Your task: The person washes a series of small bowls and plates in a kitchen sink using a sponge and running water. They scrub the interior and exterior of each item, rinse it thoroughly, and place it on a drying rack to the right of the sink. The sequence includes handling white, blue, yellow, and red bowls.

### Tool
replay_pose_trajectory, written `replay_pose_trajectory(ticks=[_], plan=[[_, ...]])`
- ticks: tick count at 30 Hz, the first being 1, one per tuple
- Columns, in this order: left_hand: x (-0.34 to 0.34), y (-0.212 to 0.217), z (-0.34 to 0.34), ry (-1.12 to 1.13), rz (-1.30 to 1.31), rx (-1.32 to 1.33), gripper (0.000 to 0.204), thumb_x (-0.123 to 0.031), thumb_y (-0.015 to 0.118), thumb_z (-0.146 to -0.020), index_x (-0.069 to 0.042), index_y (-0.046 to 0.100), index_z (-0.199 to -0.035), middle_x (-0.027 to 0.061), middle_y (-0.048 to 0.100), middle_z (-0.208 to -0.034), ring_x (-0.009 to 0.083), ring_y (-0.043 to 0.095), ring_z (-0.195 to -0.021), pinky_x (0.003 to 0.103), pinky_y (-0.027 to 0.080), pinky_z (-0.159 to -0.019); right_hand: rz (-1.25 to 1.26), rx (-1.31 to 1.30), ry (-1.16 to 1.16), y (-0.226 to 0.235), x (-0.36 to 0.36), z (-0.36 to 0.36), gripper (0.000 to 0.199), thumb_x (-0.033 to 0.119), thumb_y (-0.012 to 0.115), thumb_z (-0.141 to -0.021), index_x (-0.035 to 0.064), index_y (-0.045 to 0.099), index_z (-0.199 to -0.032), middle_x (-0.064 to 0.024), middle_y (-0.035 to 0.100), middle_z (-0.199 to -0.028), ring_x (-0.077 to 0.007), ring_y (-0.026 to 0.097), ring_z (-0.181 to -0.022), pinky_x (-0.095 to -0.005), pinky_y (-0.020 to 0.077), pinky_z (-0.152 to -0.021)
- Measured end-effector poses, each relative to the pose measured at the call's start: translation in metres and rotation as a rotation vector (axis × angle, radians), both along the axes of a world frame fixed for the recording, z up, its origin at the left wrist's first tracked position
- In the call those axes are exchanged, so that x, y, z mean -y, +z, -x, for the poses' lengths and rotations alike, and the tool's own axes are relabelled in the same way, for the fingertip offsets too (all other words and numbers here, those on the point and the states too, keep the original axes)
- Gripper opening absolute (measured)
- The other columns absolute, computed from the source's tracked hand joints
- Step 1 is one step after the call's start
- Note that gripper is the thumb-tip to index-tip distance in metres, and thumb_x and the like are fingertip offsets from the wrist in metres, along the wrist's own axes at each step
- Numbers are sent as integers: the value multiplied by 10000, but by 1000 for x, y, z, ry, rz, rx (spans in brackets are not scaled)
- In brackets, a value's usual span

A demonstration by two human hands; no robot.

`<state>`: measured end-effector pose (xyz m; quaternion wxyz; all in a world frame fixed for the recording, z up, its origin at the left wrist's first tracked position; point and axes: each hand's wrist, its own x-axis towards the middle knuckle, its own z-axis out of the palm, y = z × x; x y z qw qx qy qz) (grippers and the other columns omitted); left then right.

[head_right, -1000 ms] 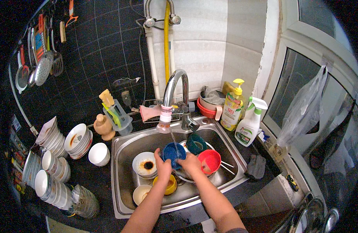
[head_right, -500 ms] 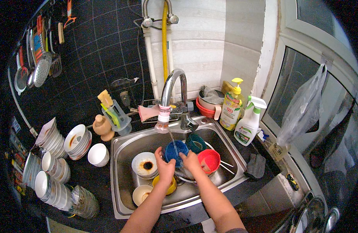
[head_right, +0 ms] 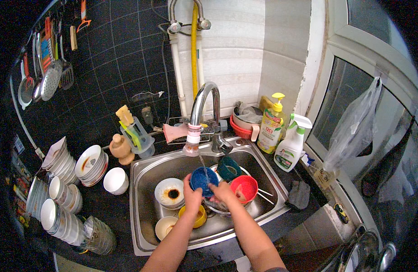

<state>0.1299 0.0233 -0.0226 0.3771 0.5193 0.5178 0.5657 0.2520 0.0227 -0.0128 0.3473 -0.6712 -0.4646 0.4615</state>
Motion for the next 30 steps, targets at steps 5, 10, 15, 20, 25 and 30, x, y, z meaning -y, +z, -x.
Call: replay_pose_trajectory(ticks=[5, 10, 15, 20, 25, 30], plan=[[-12, -19, 8, -97, 196, 231, 409, -29, 499, -760, -45, 483, -1168, 118, 576, -997, 178, 588, -720, 264, 492, -516, -286, -122, -55, -13, -8, -13, 325, 170, 511, -837, 44, 526, -1136, -134, 616, -873, -179, 597, -543, -281, 480, -387], [-9, -10, 4, -190, 539, 639, 267, -103, 469, -873, -31, 464, -1130, 149, 543, -1041, 265, 596, -832, 351, 558, -544, -324, -144, -225, 13, 13, -1, 320, 140, 547, -802, 35, 554, -1104, -105, 614, -819, -158, 571, -496, -277, 469, -357], [-13, -24, 2, -310, 632, 641, 303, -47, 452, -832, -10, 435, -1132, 150, 535, -1021, 280, 597, -799, 355, 567, -541, -292, -27, -361, 33, 19, 6, 424, 339, 643, -751, -5, 611, -997, -133, 634, -780, -179, 589, -518, -274, 468, -432], [-3, 0, -1, -435, 582, 592, 334, -195, 496, -817, -25, 451, -1100, 142, 545, -979, 242, 599, -747, 355, 537, -515, -218, 56, -414, 0, 3, -28, 641, 595, 533, -728, 18, 605, -997, -194, 623, -919, -274, 616, -841, -340, 454, -761], [-19, -24, 9, -397, 733, 734, 426, -426, 485, -822, -77, 478, -1065, 102, 571, -882, 214, 577, -669, 328, 471, -462, -116, -38, -284, 13, 8, -5, 657, 607, 507, -749, -19, 544, -945, -68, 514, -648, -145, 481, -487, -269, 393, -408], [-7, 10, 9, -419, 716, 596, 549, -563, 525, -763, -100, 503, -1057, 96, 583, -910, 195, 573, -700, 312, 441, -457, 107, -305, -207, 3, 4, -20, 553, 516, 463, -786, -4, 528, -962, -61, 495, -608, -152, 470, -447, -280, 412, -390]])
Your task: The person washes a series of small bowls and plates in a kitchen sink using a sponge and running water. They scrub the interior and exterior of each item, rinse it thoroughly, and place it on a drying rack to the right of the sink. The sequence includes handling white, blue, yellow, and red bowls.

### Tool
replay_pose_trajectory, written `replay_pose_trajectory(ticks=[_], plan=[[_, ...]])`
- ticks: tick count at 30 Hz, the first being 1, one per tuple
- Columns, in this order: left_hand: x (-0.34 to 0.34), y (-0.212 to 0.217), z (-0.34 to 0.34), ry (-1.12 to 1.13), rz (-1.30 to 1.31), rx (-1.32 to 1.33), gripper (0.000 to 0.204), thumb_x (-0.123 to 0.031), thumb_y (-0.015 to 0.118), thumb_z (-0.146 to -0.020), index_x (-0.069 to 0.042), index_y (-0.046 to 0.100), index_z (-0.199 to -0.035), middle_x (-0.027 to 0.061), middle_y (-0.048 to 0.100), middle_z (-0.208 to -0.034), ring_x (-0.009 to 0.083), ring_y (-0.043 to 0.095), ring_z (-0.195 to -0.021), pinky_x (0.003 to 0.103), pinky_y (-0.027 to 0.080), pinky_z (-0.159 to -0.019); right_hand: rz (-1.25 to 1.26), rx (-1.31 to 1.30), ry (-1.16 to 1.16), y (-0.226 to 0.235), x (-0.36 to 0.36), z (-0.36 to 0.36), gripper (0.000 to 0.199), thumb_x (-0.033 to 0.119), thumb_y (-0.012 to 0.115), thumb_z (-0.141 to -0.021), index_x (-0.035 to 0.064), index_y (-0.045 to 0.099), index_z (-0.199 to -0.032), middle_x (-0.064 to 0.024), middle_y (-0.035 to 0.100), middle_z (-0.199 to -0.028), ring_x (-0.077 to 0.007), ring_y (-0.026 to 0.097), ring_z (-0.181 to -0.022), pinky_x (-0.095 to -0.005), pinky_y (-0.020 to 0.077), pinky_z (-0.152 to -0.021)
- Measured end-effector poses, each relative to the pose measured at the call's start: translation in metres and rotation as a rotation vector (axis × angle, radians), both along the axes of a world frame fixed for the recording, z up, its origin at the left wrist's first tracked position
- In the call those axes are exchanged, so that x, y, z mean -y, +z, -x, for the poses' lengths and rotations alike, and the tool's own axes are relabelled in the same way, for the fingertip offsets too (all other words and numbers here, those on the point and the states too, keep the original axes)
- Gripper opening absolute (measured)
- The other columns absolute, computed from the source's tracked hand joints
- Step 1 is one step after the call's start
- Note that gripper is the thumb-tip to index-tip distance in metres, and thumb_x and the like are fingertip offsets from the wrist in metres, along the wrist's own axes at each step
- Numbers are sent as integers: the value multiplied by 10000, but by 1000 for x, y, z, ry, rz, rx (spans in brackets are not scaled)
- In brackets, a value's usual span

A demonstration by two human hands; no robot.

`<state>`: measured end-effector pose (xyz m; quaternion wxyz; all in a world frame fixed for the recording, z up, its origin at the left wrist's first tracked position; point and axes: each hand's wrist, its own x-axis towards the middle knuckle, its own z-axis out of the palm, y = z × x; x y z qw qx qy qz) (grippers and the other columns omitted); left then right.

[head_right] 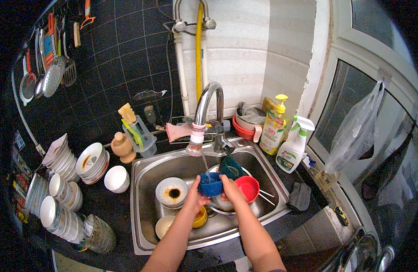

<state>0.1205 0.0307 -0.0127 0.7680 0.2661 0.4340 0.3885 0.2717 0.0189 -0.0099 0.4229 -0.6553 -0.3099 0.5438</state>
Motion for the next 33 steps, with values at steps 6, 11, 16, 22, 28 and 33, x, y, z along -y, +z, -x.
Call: replay_pose_trajectory(ticks=[6, 11, 16, 22, 28, 33], plan=[[9, 12, -3, 281, -661, -561, 440, -249, 535, -784, -45, 470, -1169, 190, 506, -1105, 308, 495, -975, 374, 368, -843, 58, -126, 176, 1, 5, 8, 274, 159, 461, -836, -16, 473, -1047, -149, 593, -786, -227, 598, -553, -335, 528, -449], [16, 25, -3, 217, -1221, -796, 499, -119, 534, -733, -74, 456, -1224, 180, 475, -1174, 346, 441, -1074, 394, 322, -938, -91, -341, 20, -21, -7, 0, 252, 45, 493, -822, 1, 456, -1067, -165, 590, -920, -274, 633, -668, -381, 562, -521], [17, 28, -6, 245, -1218, -629, 543, -37, 560, -701, -58, 440, -1230, 178, 456, -1206, 328, 438, -1106, 380, 338, -942, -166, -584, -74, -20, -10, -3, 268, 38, 483, -838, 39, 426, -1099, -150, 582, -962, -292, 628, -740, -413, 561, -582], [22, 30, -8, 230, -1189, -536, 586, 58, 549, -666, -52, 426, -1228, 152, 453, -1224, 274, 441, -1135, 330, 357, -926, -235, -720, -209, -12, -8, -2, 268, 24, 437, -846, 60, 431, -1111, -161, 543, -1056, -287, 607, -850, -425, 550, -647], [13, 14, -8, 312, -1045, -341, 631, 150, 427, -614, -35, 410, -1217, 149, 457, -1201, 268, 429, -1152, 339, 317, -984, -365, -753, -131, -4, -6, 0, 370, 1, 431, -836, 76, 456, -1198, -113, 566, -1051, -235, 607, -847, -379, 544, -657], [8, 12, -9, 369, -889, -107, 710, 222, 345, -561, -31, 396, -1223, 125, 467, -1177, 227, 439, -1142, 325, 303, -998, -436, -711, -38, 1, -4, 1, 414, 7, 515, -809, 94, 494, -1214, -80, 573, -1079, -176, 587, -875, -312, 513, -694]])
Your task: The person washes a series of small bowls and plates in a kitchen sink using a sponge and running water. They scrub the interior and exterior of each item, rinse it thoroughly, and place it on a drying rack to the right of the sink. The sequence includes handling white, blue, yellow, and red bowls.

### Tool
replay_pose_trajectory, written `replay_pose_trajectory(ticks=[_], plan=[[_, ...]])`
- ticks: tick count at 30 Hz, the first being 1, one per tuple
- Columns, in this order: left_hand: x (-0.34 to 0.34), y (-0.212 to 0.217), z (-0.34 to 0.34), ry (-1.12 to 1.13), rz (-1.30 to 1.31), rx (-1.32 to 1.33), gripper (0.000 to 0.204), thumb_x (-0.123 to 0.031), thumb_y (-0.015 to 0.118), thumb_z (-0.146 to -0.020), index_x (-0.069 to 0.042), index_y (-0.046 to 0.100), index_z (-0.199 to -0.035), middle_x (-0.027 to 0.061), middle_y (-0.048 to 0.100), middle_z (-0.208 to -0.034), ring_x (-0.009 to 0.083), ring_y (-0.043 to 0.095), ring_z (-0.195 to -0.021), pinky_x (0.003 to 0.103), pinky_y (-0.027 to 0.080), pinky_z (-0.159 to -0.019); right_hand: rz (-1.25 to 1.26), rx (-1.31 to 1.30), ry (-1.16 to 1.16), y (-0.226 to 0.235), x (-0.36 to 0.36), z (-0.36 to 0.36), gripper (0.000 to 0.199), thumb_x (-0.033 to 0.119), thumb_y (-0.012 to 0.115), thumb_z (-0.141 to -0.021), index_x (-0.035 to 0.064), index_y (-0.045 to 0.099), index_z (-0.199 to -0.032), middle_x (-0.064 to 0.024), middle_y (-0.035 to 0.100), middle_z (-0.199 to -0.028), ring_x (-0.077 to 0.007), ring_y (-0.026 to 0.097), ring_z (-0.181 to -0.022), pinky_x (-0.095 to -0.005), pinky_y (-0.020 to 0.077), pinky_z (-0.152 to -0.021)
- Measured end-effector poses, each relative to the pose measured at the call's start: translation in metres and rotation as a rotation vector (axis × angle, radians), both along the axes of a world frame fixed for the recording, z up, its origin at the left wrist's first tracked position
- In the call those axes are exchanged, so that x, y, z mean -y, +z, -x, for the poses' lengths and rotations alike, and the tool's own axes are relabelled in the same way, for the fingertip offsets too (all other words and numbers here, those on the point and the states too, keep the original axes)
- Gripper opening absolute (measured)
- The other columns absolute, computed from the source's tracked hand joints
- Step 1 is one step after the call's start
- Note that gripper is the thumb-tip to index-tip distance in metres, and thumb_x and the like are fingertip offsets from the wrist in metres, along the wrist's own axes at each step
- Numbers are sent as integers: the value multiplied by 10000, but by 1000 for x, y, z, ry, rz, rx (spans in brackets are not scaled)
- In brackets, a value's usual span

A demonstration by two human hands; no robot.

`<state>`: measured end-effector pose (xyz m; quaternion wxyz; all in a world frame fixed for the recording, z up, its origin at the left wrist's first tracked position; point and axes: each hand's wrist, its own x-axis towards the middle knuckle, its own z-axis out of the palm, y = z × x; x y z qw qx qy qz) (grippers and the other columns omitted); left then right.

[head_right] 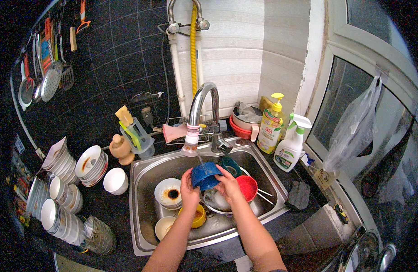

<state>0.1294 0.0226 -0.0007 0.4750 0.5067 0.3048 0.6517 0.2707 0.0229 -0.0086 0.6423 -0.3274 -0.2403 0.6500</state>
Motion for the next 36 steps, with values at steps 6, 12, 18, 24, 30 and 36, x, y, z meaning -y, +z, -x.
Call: replay_pose_trajectory(ticks=[6, 12, 18, 24, 30, 36], plan=[[-5, -5, 5, 29, 171, 89, 698, 220, 341, -531, -15, 458, -1177, 108, 507, -1142, 210, 486, -1085, 307, 330, -975, -56, 147, -10, 7, 4, 8, 461, 51, 610, -773, 98, 503, -1219, -42, 558, -1121, -117, 552, -928, -236, 451, -762], [-13, -26, 9, -92, 445, 209, 569, 115, 417, -579, -1, 493, -1130, 100, 555, -1051, 204, 527, -974, 282, 400, -875, -49, 247, -51, 8, 3, 9, 447, 144, 626, -777, 89, 505, -1204, -26, 577, -1059, -129, 576, -856, -255, 465, -711], [-12, -27, 8, -204, 563, 199, 337, 16, 468, -687, -6, 523, -1019, 98, 566, -948, 195, 557, -805, 293, 471, -742, 169, 234, -107, 15, 9, 7, 420, 278, 668, -756, 78, 566, -1111, -22, 589, -999, -116, 557, -782, -230, 431, -634], [0, -1, 8, -5, 406, -99, 461, -247, 610, -784, 29, 515, -1141, 104, 561, -920, 171, 553, -748, 295, 476, -665, 279, 473, -90, 0, 6, 9, 415, 404, 553, -834, 49, 552, -1048, -59, 608, -886, -155, 579, -707, -251, 475, -517], [-2, -6, 11, 384, 110, -466, 453, -203, 642, -739, 65, 536, -1089, 138, 504, -979, 211, 528, -830, 294, 434, -738, 215, 493, 75, -30, -10, 12, 287, 171, 499, -871, 13, 505, -1111, -89, 602, -955, -191, 618, -767, -314, 548, -576], [8, 23, 12, 521, 19, -652, 573, -163, 655, -666, 34, 457, -1167, 140, 486, -983, 230, 506, -848, 326, 424, -762, -133, 924, -341, -25, -8, 9, 257, 126, 525, -807, 29, 565, -1041, -121, 607, -952, -238, 598, -830, -335, 496, -700]])
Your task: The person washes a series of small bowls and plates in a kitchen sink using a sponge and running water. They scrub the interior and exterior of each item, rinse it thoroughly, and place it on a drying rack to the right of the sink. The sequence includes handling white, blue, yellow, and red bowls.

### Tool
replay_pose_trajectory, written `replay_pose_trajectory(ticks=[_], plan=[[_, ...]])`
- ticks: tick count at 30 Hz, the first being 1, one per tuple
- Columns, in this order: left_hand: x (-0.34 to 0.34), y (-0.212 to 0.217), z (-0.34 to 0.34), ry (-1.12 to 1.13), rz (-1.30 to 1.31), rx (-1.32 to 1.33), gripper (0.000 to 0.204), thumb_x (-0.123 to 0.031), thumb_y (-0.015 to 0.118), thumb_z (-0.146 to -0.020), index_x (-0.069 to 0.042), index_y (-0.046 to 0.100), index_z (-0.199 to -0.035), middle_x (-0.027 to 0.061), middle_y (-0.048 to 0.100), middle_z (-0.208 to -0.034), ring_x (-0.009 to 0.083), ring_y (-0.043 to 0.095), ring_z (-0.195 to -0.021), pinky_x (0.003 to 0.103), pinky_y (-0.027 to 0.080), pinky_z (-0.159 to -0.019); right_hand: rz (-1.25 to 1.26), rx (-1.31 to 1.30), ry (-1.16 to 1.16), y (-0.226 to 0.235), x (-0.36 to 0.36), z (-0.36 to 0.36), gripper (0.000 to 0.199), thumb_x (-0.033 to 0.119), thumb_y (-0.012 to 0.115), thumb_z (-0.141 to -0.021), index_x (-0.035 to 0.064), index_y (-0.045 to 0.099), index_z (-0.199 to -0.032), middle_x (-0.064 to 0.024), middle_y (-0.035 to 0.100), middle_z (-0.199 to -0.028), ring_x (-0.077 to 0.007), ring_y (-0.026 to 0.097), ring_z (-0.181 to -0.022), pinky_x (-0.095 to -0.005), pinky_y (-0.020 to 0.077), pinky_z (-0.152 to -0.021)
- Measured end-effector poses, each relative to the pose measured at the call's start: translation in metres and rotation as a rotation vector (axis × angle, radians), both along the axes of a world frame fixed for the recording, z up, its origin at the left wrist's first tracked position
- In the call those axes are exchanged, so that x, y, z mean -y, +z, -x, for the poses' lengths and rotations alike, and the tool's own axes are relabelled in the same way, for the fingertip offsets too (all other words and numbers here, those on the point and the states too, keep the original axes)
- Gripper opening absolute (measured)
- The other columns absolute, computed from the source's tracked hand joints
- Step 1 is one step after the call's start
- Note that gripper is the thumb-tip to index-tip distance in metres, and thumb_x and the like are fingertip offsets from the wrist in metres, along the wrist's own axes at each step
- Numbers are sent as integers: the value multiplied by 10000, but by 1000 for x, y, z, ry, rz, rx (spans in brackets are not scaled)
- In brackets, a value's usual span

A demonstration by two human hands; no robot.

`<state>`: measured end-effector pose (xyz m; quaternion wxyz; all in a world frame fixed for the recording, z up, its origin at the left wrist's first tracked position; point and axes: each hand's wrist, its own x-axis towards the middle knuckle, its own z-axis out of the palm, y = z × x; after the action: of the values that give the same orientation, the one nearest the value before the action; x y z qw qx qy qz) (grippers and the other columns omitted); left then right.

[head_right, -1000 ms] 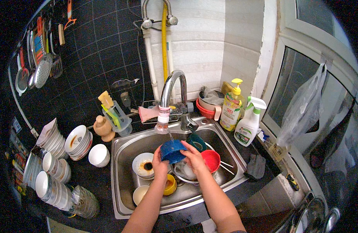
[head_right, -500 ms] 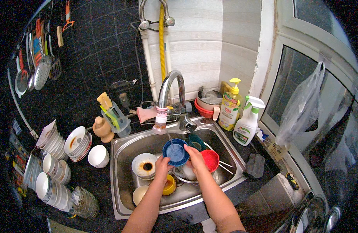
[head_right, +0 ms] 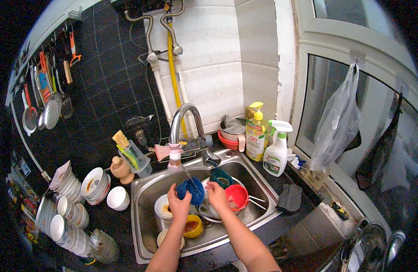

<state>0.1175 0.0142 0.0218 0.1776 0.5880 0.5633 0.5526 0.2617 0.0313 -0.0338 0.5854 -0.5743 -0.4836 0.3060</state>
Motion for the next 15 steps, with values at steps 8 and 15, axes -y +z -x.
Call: replay_pose_trajectory(ticks=[8, 15], plan=[[13, 35, 26, -48, -94, -369, 737, -146, 698, -580, -30, 357, -1224, 169, 480, -1010, 329, 484, -956, 396, 431, -789, -182, 796, -355, 17, 6, -9, 542, 32, 556, -668, -51, 430, -1189, -191, 523, -1108, -338, 424, -1124, -438, 294, -961], [23, 49, 73, -137, -133, -672, 804, -142, 748, -551, -43, 338, -1236, 157, 475, -1017, 340, 474, -969, 400, 442, -784, -85, 890, -452, -3, -1, -16, 262, 52, 600, -621, -24, 571, -870, -161, 586, -811, -307, 526, -834, -415, 350, -851]])
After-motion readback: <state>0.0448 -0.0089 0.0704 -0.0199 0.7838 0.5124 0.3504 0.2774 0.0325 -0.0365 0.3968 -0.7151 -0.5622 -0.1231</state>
